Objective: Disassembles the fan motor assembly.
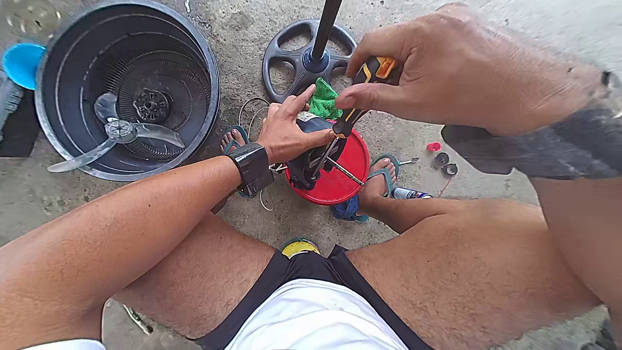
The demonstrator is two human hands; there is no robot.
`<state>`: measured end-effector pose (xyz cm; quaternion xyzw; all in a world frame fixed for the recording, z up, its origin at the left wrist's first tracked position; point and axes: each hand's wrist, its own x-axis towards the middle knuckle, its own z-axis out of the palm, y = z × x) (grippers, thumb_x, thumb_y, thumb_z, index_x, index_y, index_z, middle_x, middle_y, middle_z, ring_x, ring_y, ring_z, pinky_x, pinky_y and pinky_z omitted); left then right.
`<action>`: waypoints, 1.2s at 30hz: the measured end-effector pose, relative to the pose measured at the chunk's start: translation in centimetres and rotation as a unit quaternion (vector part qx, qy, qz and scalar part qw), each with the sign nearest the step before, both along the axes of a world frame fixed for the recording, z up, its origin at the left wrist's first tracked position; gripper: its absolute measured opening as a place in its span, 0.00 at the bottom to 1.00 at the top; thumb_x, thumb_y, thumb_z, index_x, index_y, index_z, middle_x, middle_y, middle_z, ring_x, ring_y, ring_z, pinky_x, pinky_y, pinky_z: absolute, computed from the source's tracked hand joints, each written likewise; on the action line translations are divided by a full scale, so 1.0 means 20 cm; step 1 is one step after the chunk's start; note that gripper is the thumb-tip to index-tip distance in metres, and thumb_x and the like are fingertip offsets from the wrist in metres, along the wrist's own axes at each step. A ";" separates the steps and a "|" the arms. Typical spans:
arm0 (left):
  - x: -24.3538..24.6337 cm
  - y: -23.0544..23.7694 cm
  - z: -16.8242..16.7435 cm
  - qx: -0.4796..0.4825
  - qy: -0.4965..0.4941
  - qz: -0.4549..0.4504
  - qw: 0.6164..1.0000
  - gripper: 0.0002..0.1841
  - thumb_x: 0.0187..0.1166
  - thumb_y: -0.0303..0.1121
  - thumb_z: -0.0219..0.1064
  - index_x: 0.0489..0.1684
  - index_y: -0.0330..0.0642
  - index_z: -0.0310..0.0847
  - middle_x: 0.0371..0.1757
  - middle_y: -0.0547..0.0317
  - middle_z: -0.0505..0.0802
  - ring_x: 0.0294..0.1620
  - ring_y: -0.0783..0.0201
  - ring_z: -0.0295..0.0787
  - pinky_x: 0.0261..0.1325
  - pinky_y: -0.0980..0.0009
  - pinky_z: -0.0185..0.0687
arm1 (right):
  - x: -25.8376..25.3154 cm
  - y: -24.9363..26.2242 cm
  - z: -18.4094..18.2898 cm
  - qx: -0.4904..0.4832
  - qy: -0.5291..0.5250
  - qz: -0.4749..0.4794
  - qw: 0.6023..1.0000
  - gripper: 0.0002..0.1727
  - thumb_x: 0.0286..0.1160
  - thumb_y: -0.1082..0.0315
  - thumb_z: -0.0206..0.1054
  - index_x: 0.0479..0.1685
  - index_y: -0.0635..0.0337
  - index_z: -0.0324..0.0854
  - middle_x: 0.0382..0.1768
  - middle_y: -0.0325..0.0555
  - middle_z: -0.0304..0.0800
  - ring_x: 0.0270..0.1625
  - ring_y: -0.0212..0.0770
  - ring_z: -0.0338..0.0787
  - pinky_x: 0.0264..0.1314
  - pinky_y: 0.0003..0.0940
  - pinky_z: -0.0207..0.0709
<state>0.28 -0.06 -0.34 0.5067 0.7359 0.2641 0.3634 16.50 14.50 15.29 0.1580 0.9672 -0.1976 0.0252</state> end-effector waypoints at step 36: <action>-0.01 -0.01 -0.01 0.004 -0.008 -0.008 1.000 0.57 0.52 0.77 0.70 0.92 0.69 0.59 0.71 0.68 0.84 0.74 0.54 0.73 0.68 0.38 0.71 | -0.03 0.07 0.04 -0.228 0.016 0.148 0.962 0.10 0.79 0.60 0.65 0.55 0.46 0.81 0.42 0.27 0.88 0.43 0.22 0.88 0.44 0.22 0.86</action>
